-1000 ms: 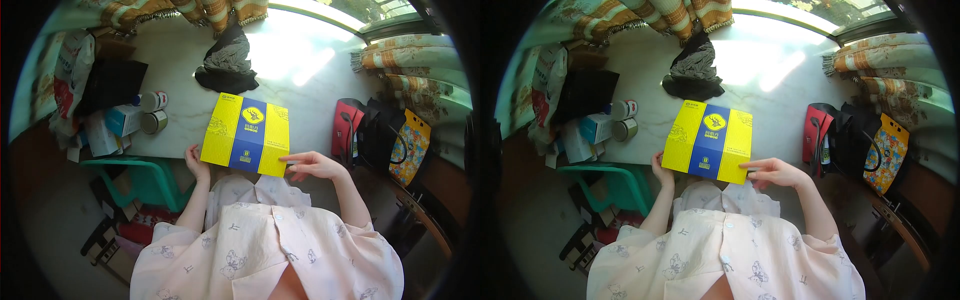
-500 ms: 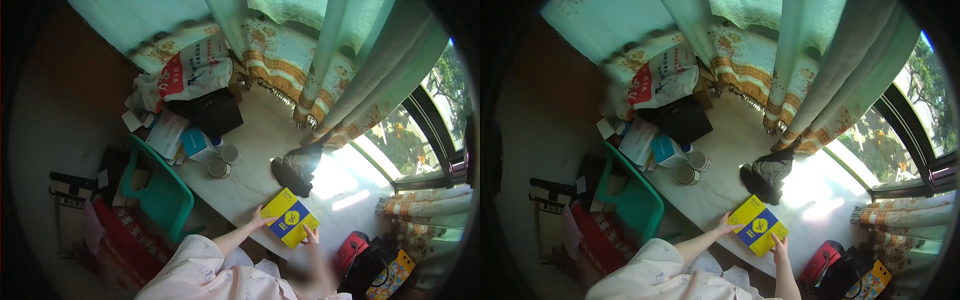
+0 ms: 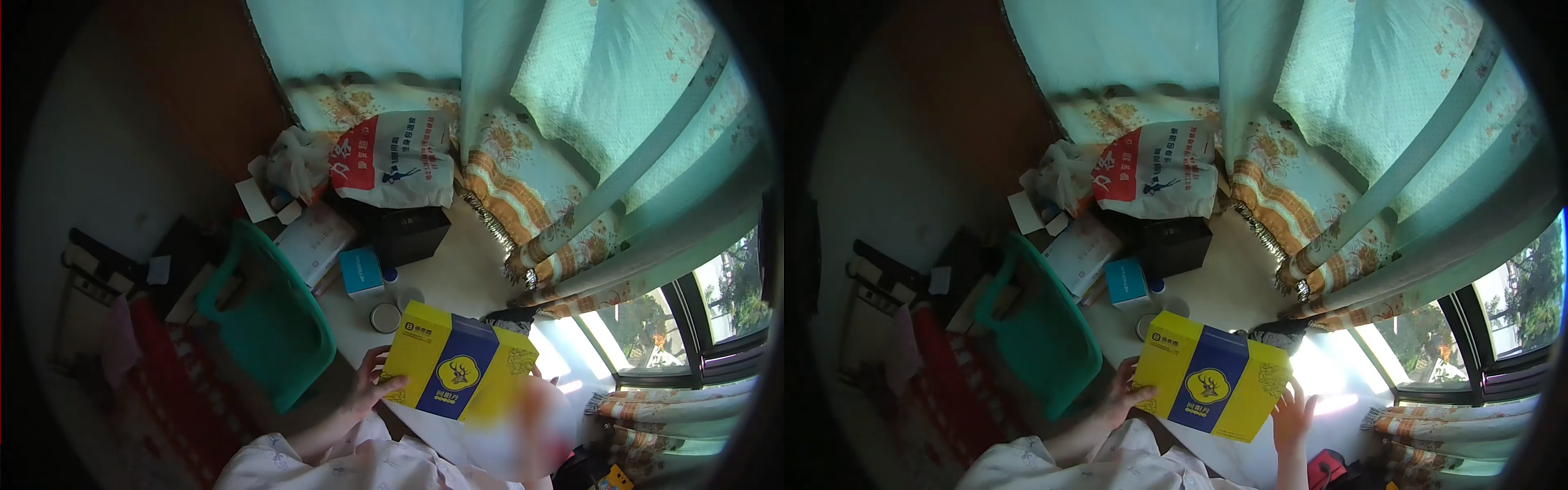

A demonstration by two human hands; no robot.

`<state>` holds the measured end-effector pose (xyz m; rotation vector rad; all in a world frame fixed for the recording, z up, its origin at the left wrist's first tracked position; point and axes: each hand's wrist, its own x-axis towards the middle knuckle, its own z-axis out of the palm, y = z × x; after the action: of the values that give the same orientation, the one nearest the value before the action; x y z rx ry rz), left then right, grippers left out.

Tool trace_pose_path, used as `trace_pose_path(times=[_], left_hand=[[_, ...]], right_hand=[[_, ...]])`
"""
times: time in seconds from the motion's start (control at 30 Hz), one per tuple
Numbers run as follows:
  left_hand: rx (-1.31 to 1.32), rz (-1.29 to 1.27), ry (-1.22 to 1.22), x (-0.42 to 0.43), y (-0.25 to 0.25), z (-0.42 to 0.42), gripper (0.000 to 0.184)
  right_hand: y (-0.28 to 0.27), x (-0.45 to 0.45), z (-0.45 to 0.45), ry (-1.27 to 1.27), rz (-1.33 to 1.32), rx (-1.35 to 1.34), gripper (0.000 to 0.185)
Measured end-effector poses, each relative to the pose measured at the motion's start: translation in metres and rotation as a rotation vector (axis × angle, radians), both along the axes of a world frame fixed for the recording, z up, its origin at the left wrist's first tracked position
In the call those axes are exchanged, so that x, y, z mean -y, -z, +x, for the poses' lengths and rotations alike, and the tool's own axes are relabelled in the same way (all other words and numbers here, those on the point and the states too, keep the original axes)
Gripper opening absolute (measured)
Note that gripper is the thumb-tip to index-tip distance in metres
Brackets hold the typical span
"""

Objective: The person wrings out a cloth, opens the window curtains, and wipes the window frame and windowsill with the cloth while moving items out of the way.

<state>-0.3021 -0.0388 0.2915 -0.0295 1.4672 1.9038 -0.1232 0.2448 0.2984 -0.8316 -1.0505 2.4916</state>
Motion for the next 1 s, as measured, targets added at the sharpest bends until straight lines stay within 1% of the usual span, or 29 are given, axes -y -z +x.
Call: trace_pose_path(times=[0.03, 0.1, 0.13, 0.17, 0.2, 0.23, 0.3, 0.33, 0.37, 0.4, 0.47, 0.5, 0.57, 0.63, 0.67, 0.7, 0.77, 0.8, 0.83, 0.87, 0.9, 0.97, 1.0], left_hand=[[-0.007, 0.054, -0.088, 0.015, -0.006, -0.015, 0.081], [-0.057, 0.141, -0.223, 0.046, -0.030, -0.045, 0.077], [-0.047, 0.141, -0.293, 0.064, -0.042, -0.057, 0.078], [-0.037, 0.140, -0.359, 0.081, -0.050, -0.069, 0.080], [-0.007, 0.145, -0.425, 0.100, -0.050, -0.080, 0.081], [0.024, 0.149, -0.493, 0.120, -0.050, -0.091, 0.083], [-0.001, 0.178, -0.618, 0.154, -0.055, -0.118, 0.081], [-0.014, 0.213, -0.654, 0.171, -0.053, -0.130, 0.076], [-0.084, 0.209, -0.645, 0.180, -0.065, -0.142, 0.069], [-0.094, 0.234, -0.680, 0.188, -0.072, -0.152, 0.065], [-0.070, 0.287, -0.749, 0.207, -0.084, -0.167, 0.060], [-0.035, 0.314, -0.787, 0.217, -0.089, -0.173, 0.058], [-0.030, 0.342, -0.825, 0.227, -0.097, -0.185, 0.060], [-0.020, 0.300, -0.931, 0.226, -0.112, -0.196, 0.058], [-0.026, 0.344, -0.872, 0.234, -0.111, -0.200, 0.063], [-0.014, 0.339, -0.876, 0.236, -0.112, -0.203, 0.063], [0.027, 0.321, -0.974, 0.234, -0.116, -0.211, 0.069], [0.023, 0.311, -0.975, 0.237, -0.111, -0.213, 0.071], [0.026, 0.311, -0.976, 0.233, -0.112, -0.214, 0.071], [0.056, 0.346, -0.986, 0.227, -0.115, -0.216, 0.070], [0.084, 0.377, -0.992, 0.221, -0.118, -0.219, 0.068], [0.078, 0.398, -0.942, 0.208, -0.121, -0.226, 0.068], [0.073, 0.428, -0.898, 0.201, -0.122, -0.230, 0.068]], right_hand=[[-0.012, -0.006, -0.040, -0.028, 0.100, 0.064, 0.046], [-0.028, -0.003, -0.131, -0.146, 0.704, 0.221, 0.040], [-0.031, 0.003, -0.174, -0.210, 0.976, 0.150, 0.043], [-0.051, 0.015, -0.219, -0.248, 1.310, 0.109, 0.052], [-0.058, 0.024, -0.261, -0.266, 1.511, 0.058, 0.064], [-0.065, 0.039, -0.304, -0.241, 1.677, 0.025, 0.076], [-0.051, 0.054, -0.376, -0.218, 1.849, 0.037, 0.087], [-0.042, 0.060, -0.407, -0.211, 1.975, 0.032, 0.087], [-0.032, 0.061, -0.432, -0.205, 2.100, 0.026, 0.087], [-0.021, 0.057, -0.451, -0.206, 2.095, 0.034, 0.087], [-0.007, 0.046, -0.479, -0.592, 2.180, 0.224, 0.073], [-0.016, 0.042, -0.484, -0.603, 2.177, 0.234, 0.073], [-0.041, 0.026, -0.492, -0.814, 1.917, 0.329, 0.057], [-0.054, 0.002, -0.501, -0.424, 1.882, 0.104, 0.046], [-0.083, 0.000, -0.501, -0.426, 1.728, 0.211, 0.042], [-0.108, -0.004, -0.504, -0.425, 1.573, 0.314, 0.038], [-0.108, -0.031, -0.522, -0.273, 1.469, 0.068, 0.038], [-0.108, -0.038, -0.527, -0.279, 1.471, 0.071, 0.038], [-0.117, -0.039, -0.530, -0.231, 1.537, 0.061, 0.038], [-0.121, -0.039, -0.530, -0.180, 1.599, 0.051, 0.037], [-0.115, -0.039, -0.528, -0.179, 1.593, 0.056, 0.037], [-0.102, -0.030, -0.525, -0.394, 1.702, 0.045, 0.034], [-0.094, -0.015, -0.517, -0.401, 1.830, 0.039, 0.031]])
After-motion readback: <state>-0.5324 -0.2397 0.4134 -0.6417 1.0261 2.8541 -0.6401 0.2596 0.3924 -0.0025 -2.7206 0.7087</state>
